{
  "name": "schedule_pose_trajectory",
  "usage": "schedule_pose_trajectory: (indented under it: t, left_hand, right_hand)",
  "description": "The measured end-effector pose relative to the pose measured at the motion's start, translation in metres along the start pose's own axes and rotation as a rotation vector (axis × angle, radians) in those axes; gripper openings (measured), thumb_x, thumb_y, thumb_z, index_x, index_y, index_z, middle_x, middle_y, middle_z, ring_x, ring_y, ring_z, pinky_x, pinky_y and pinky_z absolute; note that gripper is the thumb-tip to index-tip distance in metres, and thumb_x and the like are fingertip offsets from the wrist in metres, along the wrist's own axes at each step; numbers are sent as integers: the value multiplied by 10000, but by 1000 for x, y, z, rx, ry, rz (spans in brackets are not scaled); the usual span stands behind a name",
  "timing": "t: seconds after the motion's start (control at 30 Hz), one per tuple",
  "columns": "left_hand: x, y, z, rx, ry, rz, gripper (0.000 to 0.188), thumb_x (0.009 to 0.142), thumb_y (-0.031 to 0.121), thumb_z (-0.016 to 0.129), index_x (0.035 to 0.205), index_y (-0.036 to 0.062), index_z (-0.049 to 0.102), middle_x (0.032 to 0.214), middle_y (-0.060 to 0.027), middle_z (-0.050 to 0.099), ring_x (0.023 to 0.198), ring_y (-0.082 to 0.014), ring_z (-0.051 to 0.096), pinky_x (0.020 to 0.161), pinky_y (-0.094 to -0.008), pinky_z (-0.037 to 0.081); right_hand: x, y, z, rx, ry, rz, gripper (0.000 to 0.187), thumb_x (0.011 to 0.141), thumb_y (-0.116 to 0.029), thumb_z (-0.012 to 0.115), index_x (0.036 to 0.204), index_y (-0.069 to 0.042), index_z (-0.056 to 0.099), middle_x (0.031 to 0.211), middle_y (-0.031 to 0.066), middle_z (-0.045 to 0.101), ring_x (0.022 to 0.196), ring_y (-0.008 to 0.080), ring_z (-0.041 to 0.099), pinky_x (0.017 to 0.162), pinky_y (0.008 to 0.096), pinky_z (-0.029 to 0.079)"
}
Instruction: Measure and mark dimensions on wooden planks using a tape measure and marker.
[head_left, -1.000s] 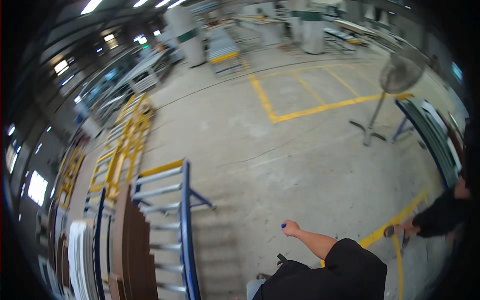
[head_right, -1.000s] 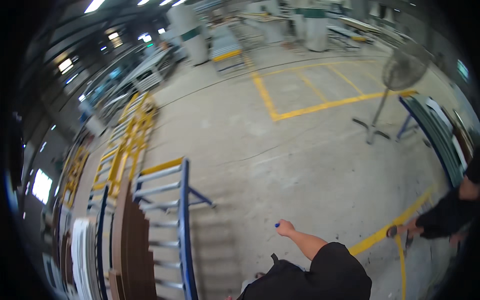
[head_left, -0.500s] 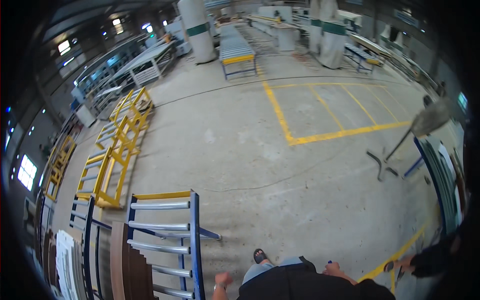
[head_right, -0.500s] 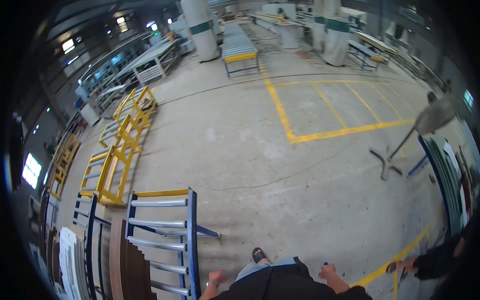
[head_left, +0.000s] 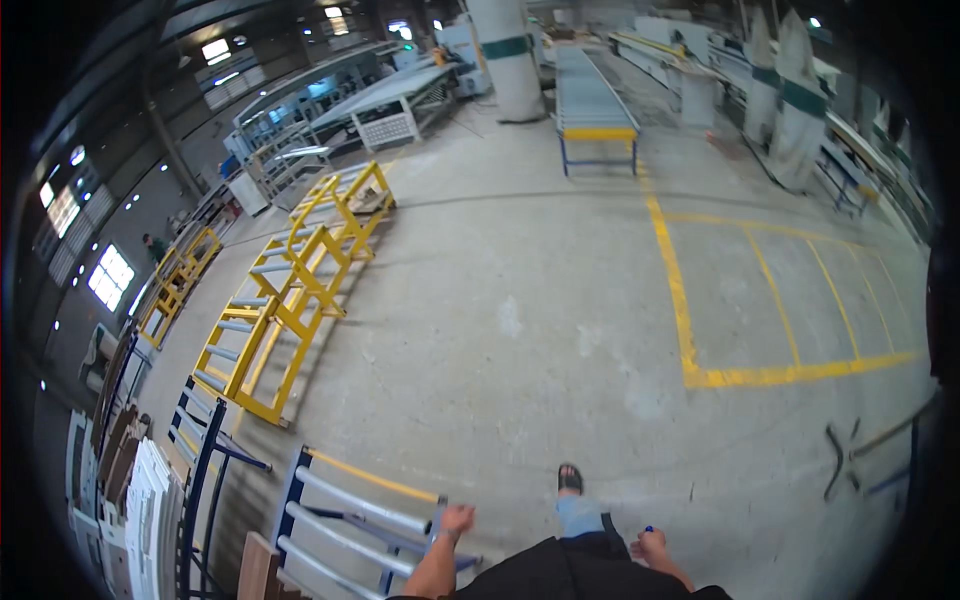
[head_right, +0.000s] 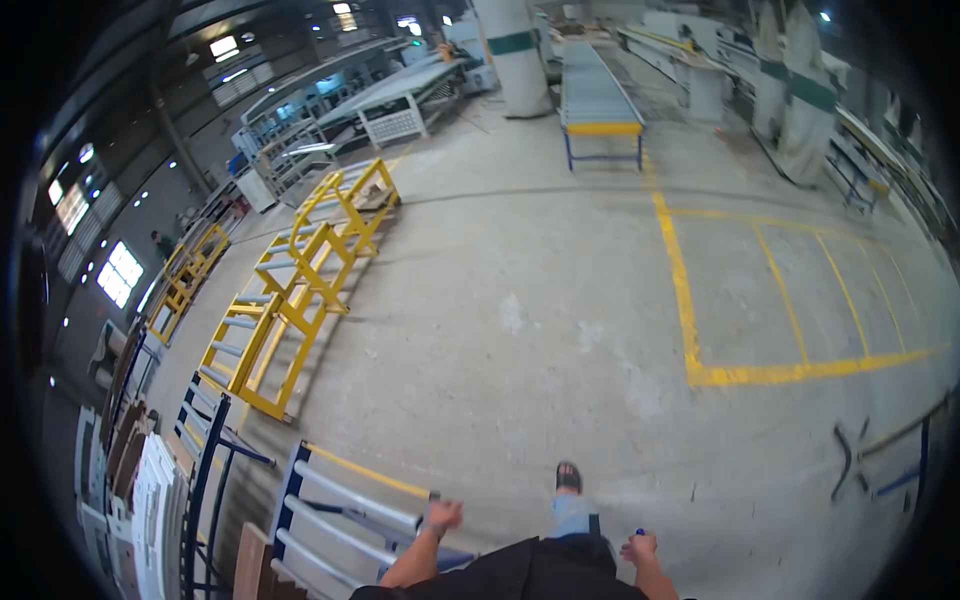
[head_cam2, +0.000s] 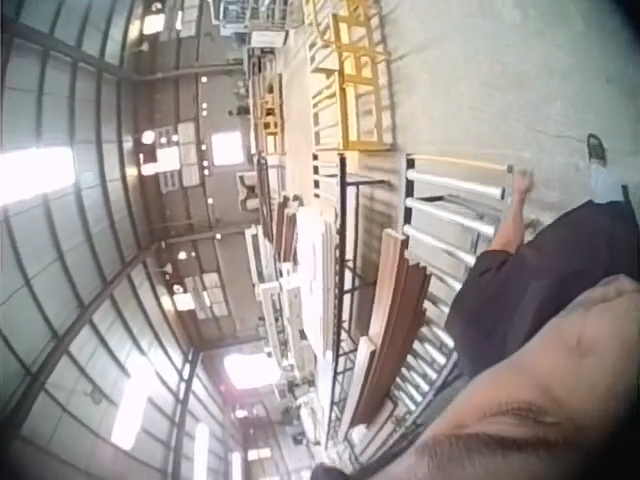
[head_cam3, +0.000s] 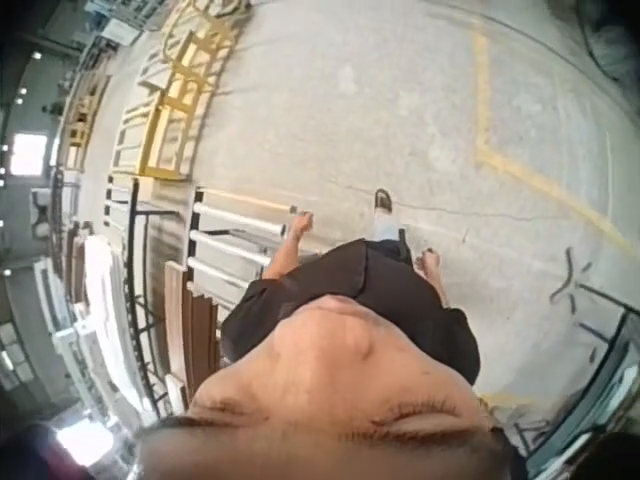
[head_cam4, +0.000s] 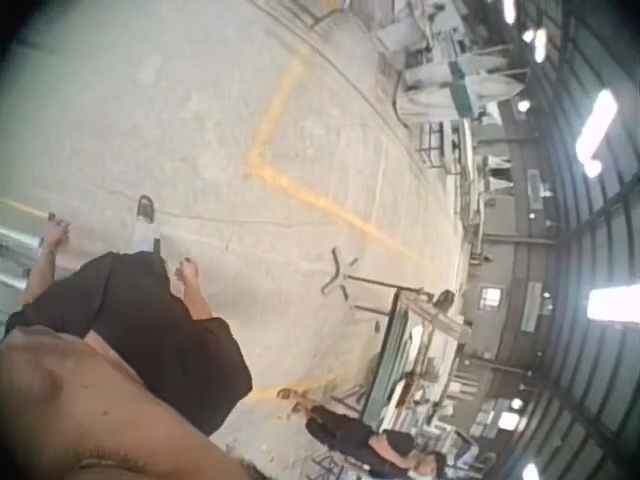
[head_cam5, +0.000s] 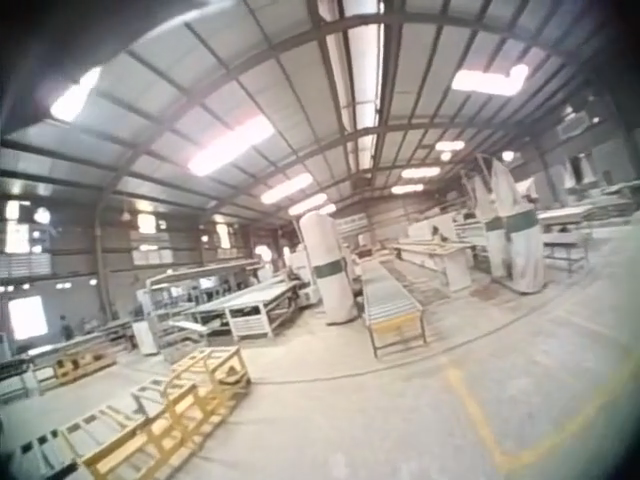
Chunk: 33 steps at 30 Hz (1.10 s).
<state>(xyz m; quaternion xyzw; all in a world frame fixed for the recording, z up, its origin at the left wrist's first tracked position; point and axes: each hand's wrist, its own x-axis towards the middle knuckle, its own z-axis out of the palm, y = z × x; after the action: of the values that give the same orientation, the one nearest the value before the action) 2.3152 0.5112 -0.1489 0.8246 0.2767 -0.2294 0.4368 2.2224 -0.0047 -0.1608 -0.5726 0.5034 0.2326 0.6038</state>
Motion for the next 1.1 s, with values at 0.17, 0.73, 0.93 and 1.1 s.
schedule_pose_trajectory:
  t: [0.17, 0.73, 0.93, 1.1]
  left_hand:
    - [22, 48, -4, -374, -73, -449, 341, 867, 290, 653, 987, -29, 660, 827, -151, 696, 643, -280, 692, 520, -349, 536]
    - [575, 400, -158, 638, -112, 279, 376, 837, 391, 611, 1100, 133, 688, 914, -104, 730, 820, -254, 705, 741, -410, 544]
    - [767, 668, -310, -390, 189, 128, 344, 862, 306, 662, 993, -10, 702, 780, -92, 715, 670, -167, 692, 602, -289, 540]
    - [920, 740, -365, -308, 286, 137, 326, 889, 291, 629, 1034, 3, 673, 855, -85, 712, 681, -139, 674, 577, -286, 524]
  right_hand:
    - [122, -224, 86, -192, 18, -173, 266, 818, 32, 560, 1079, -18, 544, 767, 195, 629, 594, 330, 669, 439, 418, 538]
    - [251, -754, 390, -500, -28, -181, 223, 819, -42, 653, 1027, 21, 602, 791, 189, 687, 625, 289, 697, 475, 405, 552]
    - [351, -843, 462, -611, -166, -245, 204, 810, -17, 627, 990, 54, 565, 736, 190, 660, 609, 313, 696, 461, 444, 552]
    - [461, -973, 566, -728, -366, -494, 167, 793, -11, 619, 903, 95, 551, 718, 185, 643, 597, 325, 691, 466, 447, 560]
